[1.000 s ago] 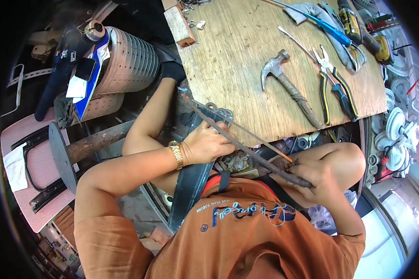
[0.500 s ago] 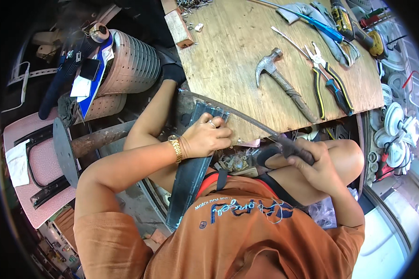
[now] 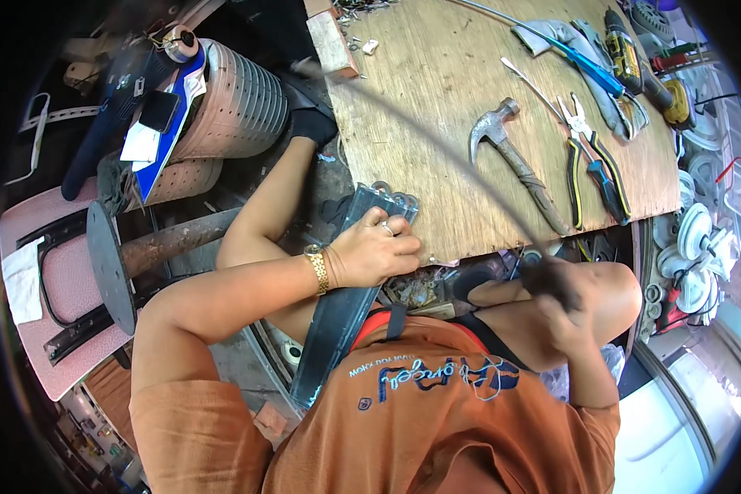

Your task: The person saws a metal component with a hacksaw, uses pliers to bend and pull at the metal, and uses a hammer to strike the piece.

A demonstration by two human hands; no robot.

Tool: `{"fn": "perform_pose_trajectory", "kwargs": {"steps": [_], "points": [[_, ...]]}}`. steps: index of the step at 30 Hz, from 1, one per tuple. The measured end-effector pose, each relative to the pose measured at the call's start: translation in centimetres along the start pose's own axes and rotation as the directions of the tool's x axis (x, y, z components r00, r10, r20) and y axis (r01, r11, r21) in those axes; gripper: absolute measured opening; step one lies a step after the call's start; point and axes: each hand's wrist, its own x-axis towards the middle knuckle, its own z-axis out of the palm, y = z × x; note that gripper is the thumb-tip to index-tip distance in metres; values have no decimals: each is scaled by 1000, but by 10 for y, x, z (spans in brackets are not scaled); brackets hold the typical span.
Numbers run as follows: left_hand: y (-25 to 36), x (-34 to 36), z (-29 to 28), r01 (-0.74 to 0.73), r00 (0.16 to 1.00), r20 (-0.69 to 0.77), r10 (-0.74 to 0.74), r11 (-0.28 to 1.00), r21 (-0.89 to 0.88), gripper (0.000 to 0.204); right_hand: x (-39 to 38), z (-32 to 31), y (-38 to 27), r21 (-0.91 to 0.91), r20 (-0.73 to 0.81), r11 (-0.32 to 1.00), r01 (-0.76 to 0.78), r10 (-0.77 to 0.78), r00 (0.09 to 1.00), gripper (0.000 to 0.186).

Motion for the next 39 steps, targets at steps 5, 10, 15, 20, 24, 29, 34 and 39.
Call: {"fn": "perform_pose_trajectory", "kwargs": {"steps": [5, 10, 15, 20, 24, 29, 34, 39], "points": [[-3, 5, -4, -18, 998, -57, 19, 1000, 18, 20, 35, 53, 18, -15, 142, 999, -46, 47, 989, 19], [-3, 6, -4, -15, 995, -98, 13, 1000, -13, 24, 48, 70, 28, -24, 171, 999, -36, 40, 984, 20], [-3, 5, -2, 2, 996, -88, -8, 997, -74, 17, 53, 72, 32, -103, 262, 995, -16, 42, 964, 21], [-4, 9, -5, -6, 997, -78, 2, 999, -48, 16, 54, 74, 38, -119, 256, 992, -36, 65, 965, 19], [-5, 6, -6, -2, 999, -48, -3, 996, -91, 16, 48, 64, 31, -130, 275, 991, -28, 63, 959, 18], [-5, 7, -5, 2, 999, -49, -6, 997, -79, 16, 48, 60, 29, -147, 234, 989, 3, 32, 972, 20], [-8, 7, -7, 36, 999, 18, -34, 995, -92, 16, 46, 65, 35, -140, 255, 990, -33, 68, 965, 22], [-6, 6, -1, 33, 999, -10, -34, 998, -57, 13, 43, 51, 25, -164, 270, 986, -27, 71, 960, 26]]}}
